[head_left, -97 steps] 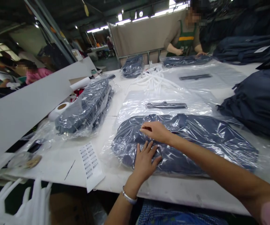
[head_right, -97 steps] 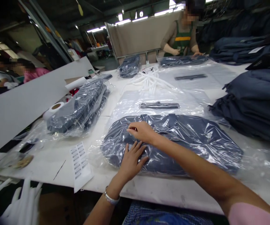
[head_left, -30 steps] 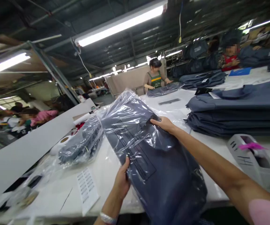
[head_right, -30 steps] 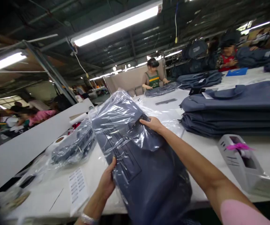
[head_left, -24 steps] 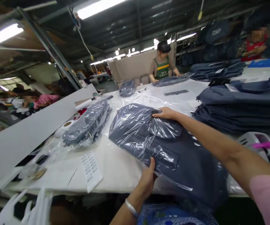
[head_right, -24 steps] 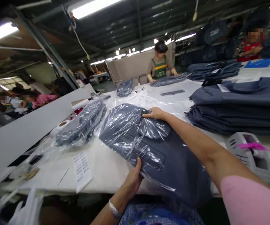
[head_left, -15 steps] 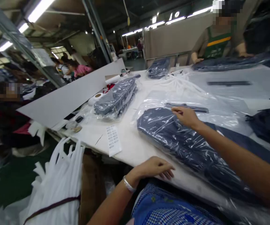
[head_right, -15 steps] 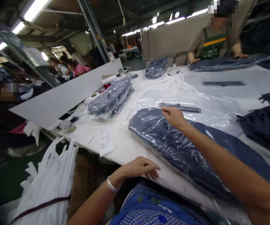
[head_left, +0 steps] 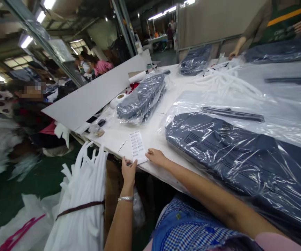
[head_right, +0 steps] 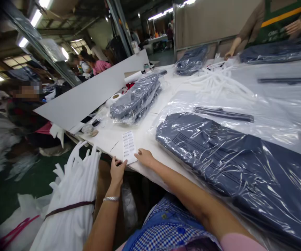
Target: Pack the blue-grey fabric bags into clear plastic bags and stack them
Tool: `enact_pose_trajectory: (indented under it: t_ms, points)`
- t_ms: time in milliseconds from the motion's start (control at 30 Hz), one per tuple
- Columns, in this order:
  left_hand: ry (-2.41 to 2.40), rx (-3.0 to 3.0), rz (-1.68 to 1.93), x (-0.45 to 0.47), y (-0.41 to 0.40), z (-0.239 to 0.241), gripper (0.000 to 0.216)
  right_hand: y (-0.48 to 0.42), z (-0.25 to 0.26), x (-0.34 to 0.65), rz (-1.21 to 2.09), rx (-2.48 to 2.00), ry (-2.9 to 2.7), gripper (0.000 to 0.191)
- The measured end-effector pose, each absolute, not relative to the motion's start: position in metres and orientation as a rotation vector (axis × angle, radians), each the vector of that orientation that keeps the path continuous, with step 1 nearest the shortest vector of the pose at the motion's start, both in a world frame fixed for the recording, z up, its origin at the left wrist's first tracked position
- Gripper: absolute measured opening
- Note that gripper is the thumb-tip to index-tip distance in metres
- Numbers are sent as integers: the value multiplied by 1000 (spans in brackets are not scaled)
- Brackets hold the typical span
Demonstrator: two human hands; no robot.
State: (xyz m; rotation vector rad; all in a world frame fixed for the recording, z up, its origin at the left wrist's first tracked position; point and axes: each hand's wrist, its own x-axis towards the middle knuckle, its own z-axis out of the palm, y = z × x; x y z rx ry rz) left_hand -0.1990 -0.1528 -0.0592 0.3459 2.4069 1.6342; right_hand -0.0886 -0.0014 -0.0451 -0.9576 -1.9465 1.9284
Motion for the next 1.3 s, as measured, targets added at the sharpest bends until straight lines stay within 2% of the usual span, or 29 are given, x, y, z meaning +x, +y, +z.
enact_pose_trajectory:
  t_ms: [100, 400, 533, 667, 833, 967, 1067, 1300]
  points:
    - [2242, 279, 1746, -200, -153, -59, 85, -4, -43, -108, 2001, -1030, -1883, 47]
    - [1966, 310, 1735, -186, -171, -33, 93, -7, -36, -112, 2339, -1030, -1636, 14]
    - [1968, 389, 1682, -182, -173, -29, 101, -13, -37, -108, 2424, -1022, -1488, 15]
    - [2059, 563, 1557, -183, -171, -30, 90, -22, -43, -105, 2515, -961, -1290, 22]
    - [2403, 706, 1497, -179, -168, -26, 71, -24, -54, -97, 2551, -954, -1105, 22]
    - [2681, 1154, 1264, -169, -157, -13, 50, -24, -53, -91, 2603, -861, -1009, 19]
    - [2655, 1291, 1150, -165, -147, -9, 50, -26, -50, -88, 2626, -774, -956, 19]
    - [2638, 1276, 1147, -171, -137, -19, 57, -28, -50, -83, 2591, -678, -881, 19]
